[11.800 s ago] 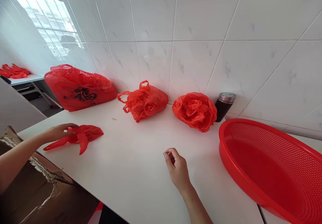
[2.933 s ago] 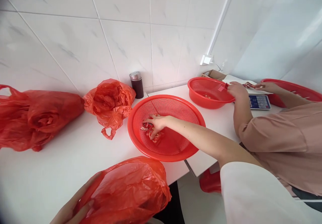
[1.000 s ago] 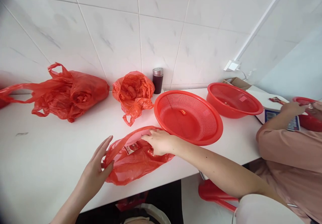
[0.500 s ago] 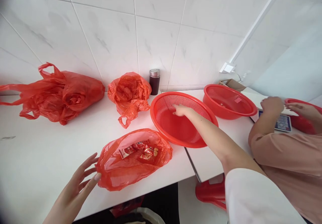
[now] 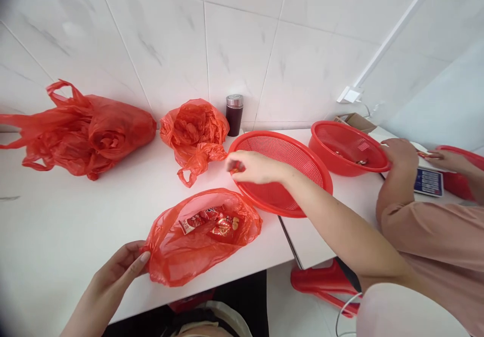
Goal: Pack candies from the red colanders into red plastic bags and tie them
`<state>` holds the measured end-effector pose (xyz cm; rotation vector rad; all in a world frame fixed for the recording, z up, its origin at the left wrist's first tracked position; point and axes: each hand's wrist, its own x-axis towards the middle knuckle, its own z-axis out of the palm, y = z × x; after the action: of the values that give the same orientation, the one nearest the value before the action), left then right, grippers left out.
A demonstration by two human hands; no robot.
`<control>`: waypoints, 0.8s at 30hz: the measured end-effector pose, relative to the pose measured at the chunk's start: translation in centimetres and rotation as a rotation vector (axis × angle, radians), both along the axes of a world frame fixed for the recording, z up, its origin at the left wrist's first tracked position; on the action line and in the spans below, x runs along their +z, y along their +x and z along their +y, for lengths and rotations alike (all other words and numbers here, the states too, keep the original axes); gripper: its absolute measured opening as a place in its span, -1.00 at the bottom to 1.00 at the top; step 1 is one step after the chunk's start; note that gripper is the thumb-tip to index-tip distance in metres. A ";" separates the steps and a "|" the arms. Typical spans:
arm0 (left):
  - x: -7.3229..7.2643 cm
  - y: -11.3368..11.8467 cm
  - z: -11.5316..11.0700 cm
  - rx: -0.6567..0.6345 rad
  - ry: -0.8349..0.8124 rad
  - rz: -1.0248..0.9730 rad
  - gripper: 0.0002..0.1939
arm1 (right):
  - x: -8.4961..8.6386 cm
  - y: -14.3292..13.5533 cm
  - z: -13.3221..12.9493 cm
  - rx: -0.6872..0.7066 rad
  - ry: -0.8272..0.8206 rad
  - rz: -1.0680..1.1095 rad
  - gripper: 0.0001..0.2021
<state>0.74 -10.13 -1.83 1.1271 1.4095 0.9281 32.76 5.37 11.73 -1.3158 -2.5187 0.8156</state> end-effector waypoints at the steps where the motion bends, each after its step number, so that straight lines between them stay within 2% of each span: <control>1: 0.3 0.3 0.1 0.010 -0.001 -0.054 -0.64 | 0.3 -1.5 -1.5 0.079 -0.013 0.043 -0.84; 4: 1.4 0.9 0.1 0.057 -0.008 -0.192 -0.69 | -0.3 -5.2 -5.2 0.219 -0.031 0.053 -0.78; 7: 2.3 0.7 -0.2 0.117 -0.031 -0.305 -0.71 | -1.9 -6.4 -6.7 0.257 0.051 -0.067 -0.66; 9: 2.6 0.0 -0.4 0.162 -0.048 -0.352 -0.73 | -2.2 -5.7 -6.9 0.271 0.127 -0.155 -0.67; 12: 2.5 -1.3 -0.8 0.218 -0.056 -0.383 -0.76 | -1.5 -3.7 -7.6 0.337 0.179 -0.258 -0.73; 15: 2.1 -2.2 -1.2 0.223 -0.047 -0.383 -0.78 | -1.2 -1.8 -9.4 0.382 0.188 -0.343 -0.62; 18: 1.5 -2.1 -1.7 0.180 -0.029 -0.358 -0.75 | -2.7 -0.4 -11.5 0.331 0.227 -0.474 -0.63; 21: 1.2 -1.9 -2.2 0.028 -0.006 -0.233 -0.68 | -4.0 0.7 -12.4 0.272 0.317 -0.546 -0.74; 23: 1.7 -2.0 -2.2 -0.033 -0.012 -0.108 -0.66 | -3.2 1.2 -12.1 0.263 0.357 -0.501 -0.73; 24: 2.3 -2.3 -2.0 -0.004 -0.021 -0.054 -0.66 | -2.2 1.4 -11.7 0.253 0.379 -0.445 -0.72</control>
<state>-1.57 -12.10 0.45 1.0811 1.3700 0.9325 34.17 -6.34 9.55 -1.1624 -3.0243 0.0568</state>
